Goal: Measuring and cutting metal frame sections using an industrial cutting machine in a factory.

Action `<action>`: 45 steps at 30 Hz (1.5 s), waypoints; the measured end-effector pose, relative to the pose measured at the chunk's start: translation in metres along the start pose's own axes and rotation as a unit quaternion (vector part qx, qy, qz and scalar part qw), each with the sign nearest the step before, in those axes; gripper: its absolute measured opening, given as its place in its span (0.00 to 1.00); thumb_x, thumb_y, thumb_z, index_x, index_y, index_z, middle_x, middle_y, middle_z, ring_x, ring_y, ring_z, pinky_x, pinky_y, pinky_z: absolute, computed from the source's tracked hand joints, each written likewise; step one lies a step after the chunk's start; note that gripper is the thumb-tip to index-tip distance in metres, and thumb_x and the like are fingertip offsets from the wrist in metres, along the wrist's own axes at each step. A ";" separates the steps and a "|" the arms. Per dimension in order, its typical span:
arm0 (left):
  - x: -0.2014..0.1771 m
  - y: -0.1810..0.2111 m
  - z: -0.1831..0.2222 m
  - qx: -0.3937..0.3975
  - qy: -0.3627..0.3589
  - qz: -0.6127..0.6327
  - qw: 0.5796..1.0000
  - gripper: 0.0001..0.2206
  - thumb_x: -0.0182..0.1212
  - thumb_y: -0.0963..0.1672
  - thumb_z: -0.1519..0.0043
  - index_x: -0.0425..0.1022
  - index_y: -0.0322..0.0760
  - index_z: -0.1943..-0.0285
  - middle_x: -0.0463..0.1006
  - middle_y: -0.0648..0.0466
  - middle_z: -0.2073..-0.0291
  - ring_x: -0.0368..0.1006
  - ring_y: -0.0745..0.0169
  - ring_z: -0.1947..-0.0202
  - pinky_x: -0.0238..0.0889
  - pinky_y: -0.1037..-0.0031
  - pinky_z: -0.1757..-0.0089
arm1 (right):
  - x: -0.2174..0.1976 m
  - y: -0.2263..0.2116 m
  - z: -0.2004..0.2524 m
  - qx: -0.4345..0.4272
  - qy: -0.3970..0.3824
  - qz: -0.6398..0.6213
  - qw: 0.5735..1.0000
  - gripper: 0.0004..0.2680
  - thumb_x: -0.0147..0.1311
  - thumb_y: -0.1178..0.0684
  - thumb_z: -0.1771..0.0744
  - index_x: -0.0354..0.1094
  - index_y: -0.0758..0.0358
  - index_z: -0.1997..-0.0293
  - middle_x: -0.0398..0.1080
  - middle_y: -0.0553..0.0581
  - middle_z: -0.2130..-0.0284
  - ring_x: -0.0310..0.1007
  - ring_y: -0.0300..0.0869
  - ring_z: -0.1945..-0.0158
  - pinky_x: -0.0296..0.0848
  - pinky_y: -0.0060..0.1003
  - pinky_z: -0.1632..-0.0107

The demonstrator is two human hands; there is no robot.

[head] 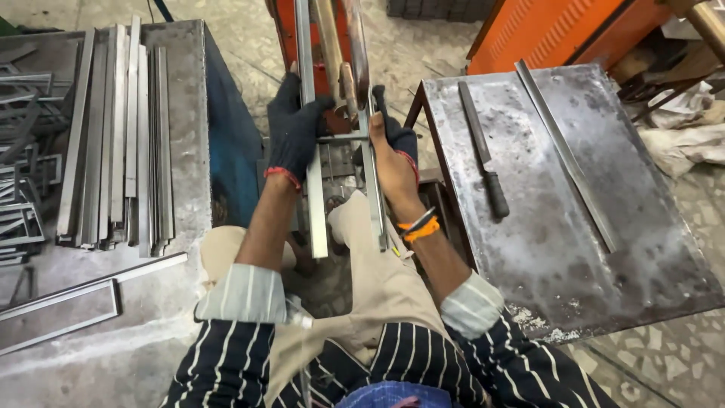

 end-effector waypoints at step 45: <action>-0.005 0.042 0.170 -0.121 0.031 0.076 0.989 0.33 0.57 0.36 0.37 0.55 0.42 0.20 0.79 0.53 0.56 0.76 0.75 0.65 0.69 0.81 0.68 | -0.025 0.006 0.178 0.142 -0.011 -0.160 0.977 0.14 0.57 0.51 0.29 0.74 0.74 0.43 0.74 0.56 0.59 0.71 0.40 0.60 0.71 0.37 0.58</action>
Point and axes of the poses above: each hand's wrist, its own z-axis away from the middle knuckle, its own x-axis out of the palm, y = z × x, the point moved 7 cm from there along -z, towards the middle knuckle
